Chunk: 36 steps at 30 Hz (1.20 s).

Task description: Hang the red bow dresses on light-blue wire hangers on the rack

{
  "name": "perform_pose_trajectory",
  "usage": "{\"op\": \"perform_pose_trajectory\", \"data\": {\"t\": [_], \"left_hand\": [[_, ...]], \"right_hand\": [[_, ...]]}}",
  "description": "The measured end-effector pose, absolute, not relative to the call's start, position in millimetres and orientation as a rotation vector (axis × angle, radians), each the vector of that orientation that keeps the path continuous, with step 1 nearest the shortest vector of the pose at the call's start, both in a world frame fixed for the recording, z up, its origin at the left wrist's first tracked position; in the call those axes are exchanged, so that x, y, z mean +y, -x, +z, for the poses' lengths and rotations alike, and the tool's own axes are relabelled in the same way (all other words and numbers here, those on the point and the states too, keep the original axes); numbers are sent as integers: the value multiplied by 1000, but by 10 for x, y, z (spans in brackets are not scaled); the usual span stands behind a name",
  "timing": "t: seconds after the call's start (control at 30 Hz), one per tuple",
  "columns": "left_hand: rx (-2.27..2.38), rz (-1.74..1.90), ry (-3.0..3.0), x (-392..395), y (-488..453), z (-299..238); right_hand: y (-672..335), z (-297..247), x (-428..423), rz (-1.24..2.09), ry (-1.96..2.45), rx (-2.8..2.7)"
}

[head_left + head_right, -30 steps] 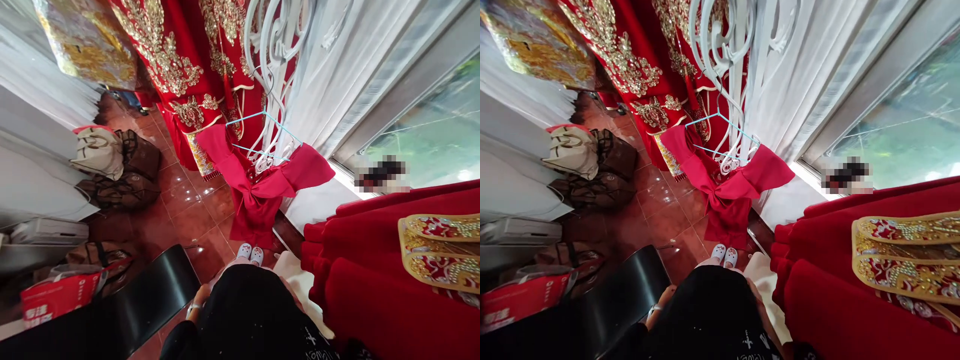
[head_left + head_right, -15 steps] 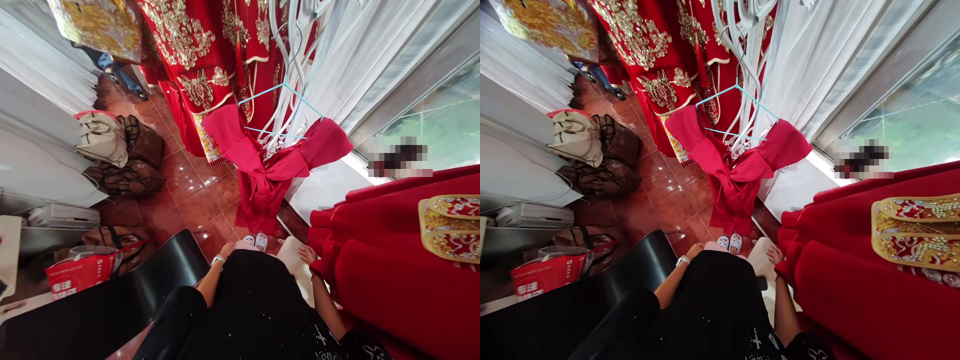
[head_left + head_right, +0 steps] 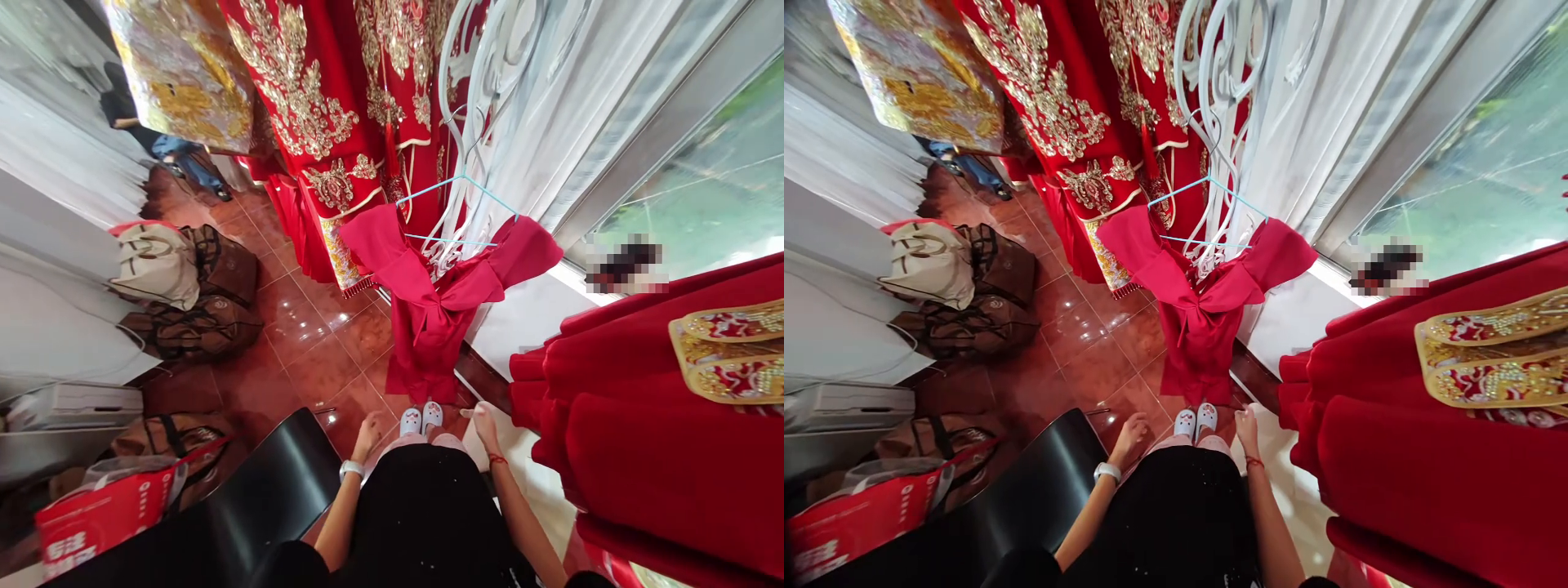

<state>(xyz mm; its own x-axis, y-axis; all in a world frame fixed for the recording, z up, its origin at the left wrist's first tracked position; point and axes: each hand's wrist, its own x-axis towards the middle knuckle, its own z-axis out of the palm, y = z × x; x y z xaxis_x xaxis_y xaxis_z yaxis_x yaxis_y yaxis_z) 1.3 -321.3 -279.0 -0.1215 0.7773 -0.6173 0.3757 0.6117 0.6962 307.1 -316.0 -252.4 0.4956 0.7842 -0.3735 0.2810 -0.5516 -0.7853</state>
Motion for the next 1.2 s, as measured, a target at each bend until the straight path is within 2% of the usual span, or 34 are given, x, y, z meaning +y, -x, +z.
{"op": "perform_pose_trajectory", "data": {"t": [0.1,0.13,0.23,0.33,0.4,0.5,0.67,0.83,1.03,1.2], "left_hand": [[1743,735,-993,-2740,36,-2563],[1719,939,-1048,-2491,32,-2403],[1586,1446,-1396,-1589,-71,-1672],[1662,1688,-1750,-701,-302,-822],[1740,1692,-1868,-256,-477,-397],[1834,1619,-1925,97,-659,-123],[1938,1516,-1959,73,-626,-152],[2084,1239,-2017,-72,-595,-27],[2264,890,-2057,-143,-697,164],[2262,973,-1958,-92,-514,236]], "right_hand": [[-3297,-2054,-2348,694,2020,-824],[-3367,-1811,-2042,578,1962,-851],[-3492,-944,-1182,53,1735,-1087],[-3468,-216,-566,-136,1765,-1211],[-3424,42,-324,-88,1859,-1286],[-3431,137,-160,-24,1944,-1398],[-3698,85,-76,-32,1833,-1644],[-3922,173,-3,11,1818,-1799],[-3810,329,-53,47,2001,-1762],[-3772,481,-76,20,2085,-1711]]}}
